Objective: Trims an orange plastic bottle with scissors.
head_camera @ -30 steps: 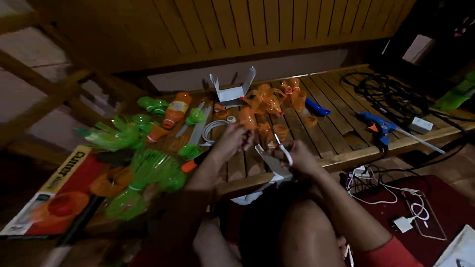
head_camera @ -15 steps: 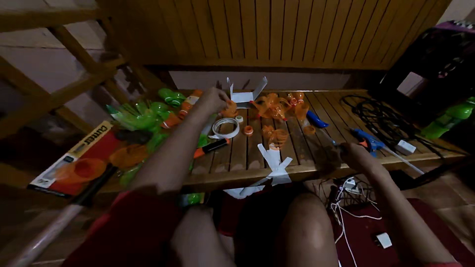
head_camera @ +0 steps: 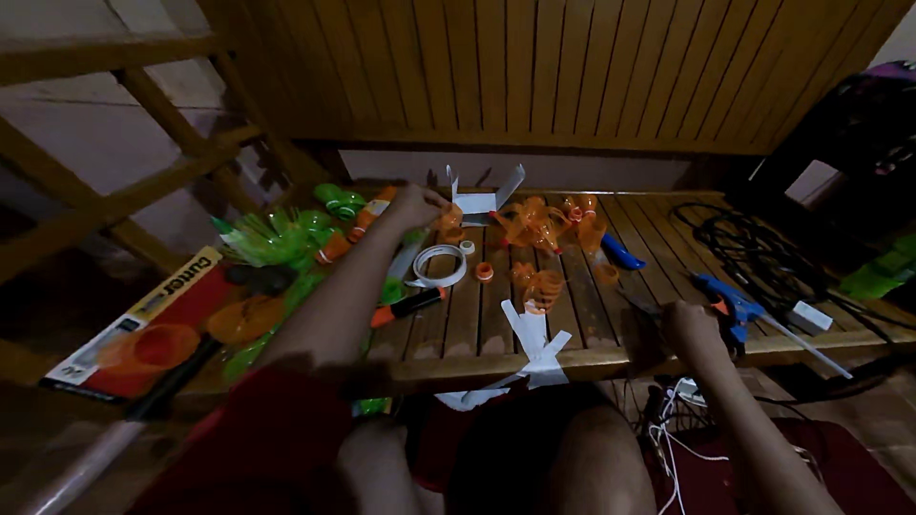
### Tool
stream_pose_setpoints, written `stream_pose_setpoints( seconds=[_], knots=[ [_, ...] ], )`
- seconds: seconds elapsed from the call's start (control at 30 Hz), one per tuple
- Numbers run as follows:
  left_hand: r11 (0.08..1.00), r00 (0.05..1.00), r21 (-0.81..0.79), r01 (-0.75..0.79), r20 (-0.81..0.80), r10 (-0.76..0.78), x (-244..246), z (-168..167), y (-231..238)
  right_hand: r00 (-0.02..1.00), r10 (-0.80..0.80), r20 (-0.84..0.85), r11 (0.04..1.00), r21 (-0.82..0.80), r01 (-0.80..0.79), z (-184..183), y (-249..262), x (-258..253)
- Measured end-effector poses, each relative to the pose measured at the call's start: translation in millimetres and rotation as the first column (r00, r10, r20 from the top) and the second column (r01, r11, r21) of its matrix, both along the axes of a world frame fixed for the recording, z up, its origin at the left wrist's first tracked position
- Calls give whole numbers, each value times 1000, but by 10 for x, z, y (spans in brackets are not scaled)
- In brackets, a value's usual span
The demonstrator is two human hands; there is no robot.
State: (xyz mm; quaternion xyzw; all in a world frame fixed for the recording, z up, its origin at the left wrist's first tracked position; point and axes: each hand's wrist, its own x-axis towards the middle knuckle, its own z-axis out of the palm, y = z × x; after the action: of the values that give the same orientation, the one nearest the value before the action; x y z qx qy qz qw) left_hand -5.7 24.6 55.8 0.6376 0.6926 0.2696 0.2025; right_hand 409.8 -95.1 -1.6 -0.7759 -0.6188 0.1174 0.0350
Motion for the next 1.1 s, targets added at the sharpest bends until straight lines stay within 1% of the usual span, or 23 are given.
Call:
stream_pose_setpoints(
  seconds=[0.1,0.17,0.23,0.33,0.43,0.5,0.57,0.63,0.77,0.87,0.9,0.97,1.03,1.1],
  knots=[
    [993,993,-4,117,30,-117,-42,4,47,1000,0,21,999,54,-1,-50,10,35],
    [983,983,5,185,18,-185,-91,4,69,1000,2,-3,989,147,-2,-91,-26,55],
    [980,980,-17,199,14,-199,-119,38,28,997,37,-63,955,297,-17,-176,-103,73],
    [980,981,-35,194,2,-194,-179,78,-64,986,119,-117,876,480,-49,-329,-232,17],
    [984,984,-17,175,-6,-175,-275,68,-125,961,234,-147,816,567,-112,-428,-352,-145],
    [984,982,6,177,-63,-177,-379,43,-138,927,338,-164,763,625,-168,-484,-408,-277],
    [989,981,0,151,-127,-149,-458,56,-186,879,437,-191,718,663,-214,-512,-460,-413],
    [995,972,-25,94,-212,-97,-546,81,-243,823,519,-231,696,673,-250,-512,-534,-532],
    [998,941,-61,18,-337,-38,-889,88,-344,692,622,-365,703,651,-288,-463,-760,-705],
    [994,936,-99,-39,-352,1,-1082,56,-526,618,656,-433,712,628,-315,-515,-889,-731],
    [995,942,-70,-68,-334,41,-1132,48,-579,605,656,-451,721,613,-324,-528,-911,-731],
    [982,951,49,-183,-246,189,-1213,79,-693,584,656,-479,732,594,-334,-551,-936,-717],
    [928,931,198,-316,-126,344,-1214,254,-827,573,655,-493,734,594,-328,-550,-941,-681],
    [858,919,362,-365,-6,393,-1185,471,-906,582,650,-489,737,593,-325,-488,-922,-657]
  ],
)
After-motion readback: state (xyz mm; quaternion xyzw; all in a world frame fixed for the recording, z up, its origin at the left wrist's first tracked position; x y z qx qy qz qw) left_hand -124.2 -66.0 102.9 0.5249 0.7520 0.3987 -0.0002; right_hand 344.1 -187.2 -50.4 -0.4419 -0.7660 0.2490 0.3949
